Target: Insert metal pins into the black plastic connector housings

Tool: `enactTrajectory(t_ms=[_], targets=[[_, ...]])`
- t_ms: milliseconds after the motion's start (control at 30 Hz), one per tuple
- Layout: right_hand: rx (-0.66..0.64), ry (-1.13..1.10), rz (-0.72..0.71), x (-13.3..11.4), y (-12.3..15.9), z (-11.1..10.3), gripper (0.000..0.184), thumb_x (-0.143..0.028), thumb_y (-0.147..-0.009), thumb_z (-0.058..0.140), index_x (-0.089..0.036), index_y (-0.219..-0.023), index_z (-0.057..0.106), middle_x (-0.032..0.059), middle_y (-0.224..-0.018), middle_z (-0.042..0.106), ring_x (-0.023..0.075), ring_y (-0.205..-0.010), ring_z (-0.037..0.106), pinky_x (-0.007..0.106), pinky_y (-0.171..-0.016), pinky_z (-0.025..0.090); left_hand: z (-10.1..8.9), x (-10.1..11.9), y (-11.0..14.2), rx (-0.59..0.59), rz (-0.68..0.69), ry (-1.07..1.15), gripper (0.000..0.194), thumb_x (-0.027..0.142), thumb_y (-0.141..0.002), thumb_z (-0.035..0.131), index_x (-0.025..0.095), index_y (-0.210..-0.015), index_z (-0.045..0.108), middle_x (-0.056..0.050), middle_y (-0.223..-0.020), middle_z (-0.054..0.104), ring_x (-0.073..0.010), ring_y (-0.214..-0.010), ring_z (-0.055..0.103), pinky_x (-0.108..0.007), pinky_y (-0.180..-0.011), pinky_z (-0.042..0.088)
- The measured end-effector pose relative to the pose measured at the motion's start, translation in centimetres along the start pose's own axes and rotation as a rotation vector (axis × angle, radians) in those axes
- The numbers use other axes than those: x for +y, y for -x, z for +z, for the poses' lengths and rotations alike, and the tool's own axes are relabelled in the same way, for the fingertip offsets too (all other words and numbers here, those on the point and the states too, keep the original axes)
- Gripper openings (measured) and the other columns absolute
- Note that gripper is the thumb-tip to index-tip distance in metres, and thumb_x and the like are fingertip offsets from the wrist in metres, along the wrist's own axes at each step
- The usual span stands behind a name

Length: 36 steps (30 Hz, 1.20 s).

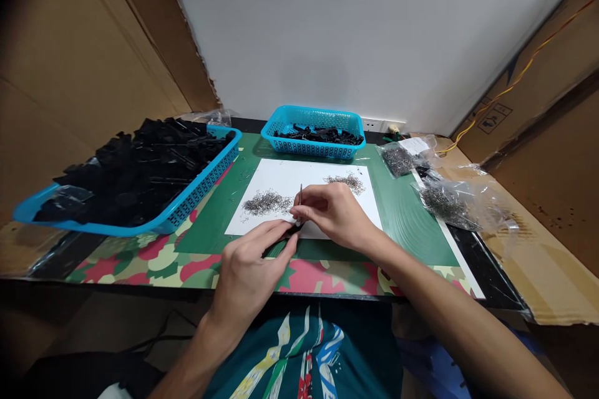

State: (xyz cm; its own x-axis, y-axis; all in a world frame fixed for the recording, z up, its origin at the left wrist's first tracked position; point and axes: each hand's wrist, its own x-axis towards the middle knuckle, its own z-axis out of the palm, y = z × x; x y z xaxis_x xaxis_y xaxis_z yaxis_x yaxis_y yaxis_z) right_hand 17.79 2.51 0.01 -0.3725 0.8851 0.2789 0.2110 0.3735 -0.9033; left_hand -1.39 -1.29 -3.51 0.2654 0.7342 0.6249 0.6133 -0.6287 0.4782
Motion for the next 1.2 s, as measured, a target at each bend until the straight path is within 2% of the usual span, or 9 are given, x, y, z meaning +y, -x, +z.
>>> enactTrajectory(t_ms=[367,600,733,867,933,1000,1067,1200], targets=[[0.022,0.234,-0.099,-0.1,0.5,0.3,0.029,-0.032,-0.101,0.064,-0.014,-0.082,0.077,0.0029,-0.071,0.069,0.0125,-0.065,0.059,0.023,-0.063,0.049,-0.2,0.3,-0.1,-0.032,-0.011,-0.042,0.009,0.01,-0.094,0.067,0.015,-0.096,0.074,-0.006,-0.096,0.078,-0.0211,-0.082,0.076,-0.032,-0.075,0.06],[0.067,0.27,-0.122,0.4,1.2,0.6,0.034,-0.039,-0.101,0.065,-0.013,-0.083,0.079,0.0044,-0.071,0.071,0.0132,-0.062,0.06,0.024,-0.062,0.048,-0.2,0.4,-0.1,-0.054,-0.014,-0.048,0.012,0.009,-0.094,0.065,0.016,-0.097,0.075,-0.008,-0.099,0.079,-0.0222,-0.083,0.077,-0.033,-0.077,0.061],[0.053,0.185,-0.112,0.4,0.8,0.6,0.038,-0.044,-0.101,0.065,-0.013,-0.082,0.077,0.0047,-0.072,0.072,0.0153,-0.066,0.065,0.025,-0.065,0.051,-0.2,0.2,-0.1,-0.039,-0.021,-0.016,0.013,0.011,-0.095,0.066,0.017,-0.1,0.076,-0.007,-0.098,0.079,-0.0213,-0.082,0.077,-0.031,-0.075,0.062],[0.187,0.044,-0.094,0.6,-0.2,-0.5,0.035,-0.046,-0.099,0.067,-0.016,-0.083,0.073,0.007,-0.079,0.075,0.0189,-0.075,0.07,0.029,-0.071,0.055,-0.4,-0.1,-0.2,0.02,-0.058,0.076,0.009,0.014,-0.094,0.069,0.019,-0.099,0.075,-0.004,-0.094,0.079,-0.0179,-0.078,0.077,-0.028,-0.074,0.064],[0.267,0.014,-0.093,0.8,-0.6,-1.6,0.029,-0.042,-0.101,0.064,-0.016,-0.091,0.07,0.0069,-0.082,0.074,0.019,-0.076,0.07,0.03,-0.073,0.055,-0.6,-0.1,-0.1,0.067,-0.065,0.113,0.008,0.015,-0.094,0.071,0.02,-0.099,0.075,-0.003,-0.095,0.079,-0.0167,-0.079,0.077,-0.027,-0.076,0.065],[0.285,0.044,-0.091,0.8,-0.7,-2.8,0.023,-0.036,-0.103,0.058,-0.016,-0.098,0.068,0.0048,-0.081,0.07,0.0171,-0.076,0.066,0.029,-0.071,0.051,-0.7,0.0,-0.1,0.111,-0.044,0.122,0.01,0.015,-0.093,0.072,0.02,-0.101,0.075,-0.004,-0.099,0.079,-0.0173,-0.083,0.077,-0.029,-0.08,0.065],[0.229,0.117,-0.066,0.6,-0.7,-3.7,0.023,-0.031,-0.105,0.052,-0.016,-0.1,0.069,0.0026,-0.081,0.065,0.0152,-0.074,0.059,0.028,-0.068,0.044,-0.9,0.2,-0.1,0.144,-0.008,0.116,0.014,0.015,-0.093,0.072,0.02,-0.105,0.076,-0.005,-0.104,0.079,-0.0191,-0.091,0.077,-0.032,-0.086,0.065],[-0.055,0.167,0.001,-0.1,-0.5,-4.2,0.031,-0.04,-0.105,0.055,-0.015,-0.104,0.074,0.0029,-0.085,0.066,0.0143,-0.073,0.052,0.027,-0.066,0.039,-1.2,0.4,-0.1,0.179,0.021,0.13,0.02,0.012,-0.093,0.072,0.021,-0.11,0.076,-0.005,-0.109,0.078,-0.0208,-0.101,0.076,-0.035,-0.094,0.063]])
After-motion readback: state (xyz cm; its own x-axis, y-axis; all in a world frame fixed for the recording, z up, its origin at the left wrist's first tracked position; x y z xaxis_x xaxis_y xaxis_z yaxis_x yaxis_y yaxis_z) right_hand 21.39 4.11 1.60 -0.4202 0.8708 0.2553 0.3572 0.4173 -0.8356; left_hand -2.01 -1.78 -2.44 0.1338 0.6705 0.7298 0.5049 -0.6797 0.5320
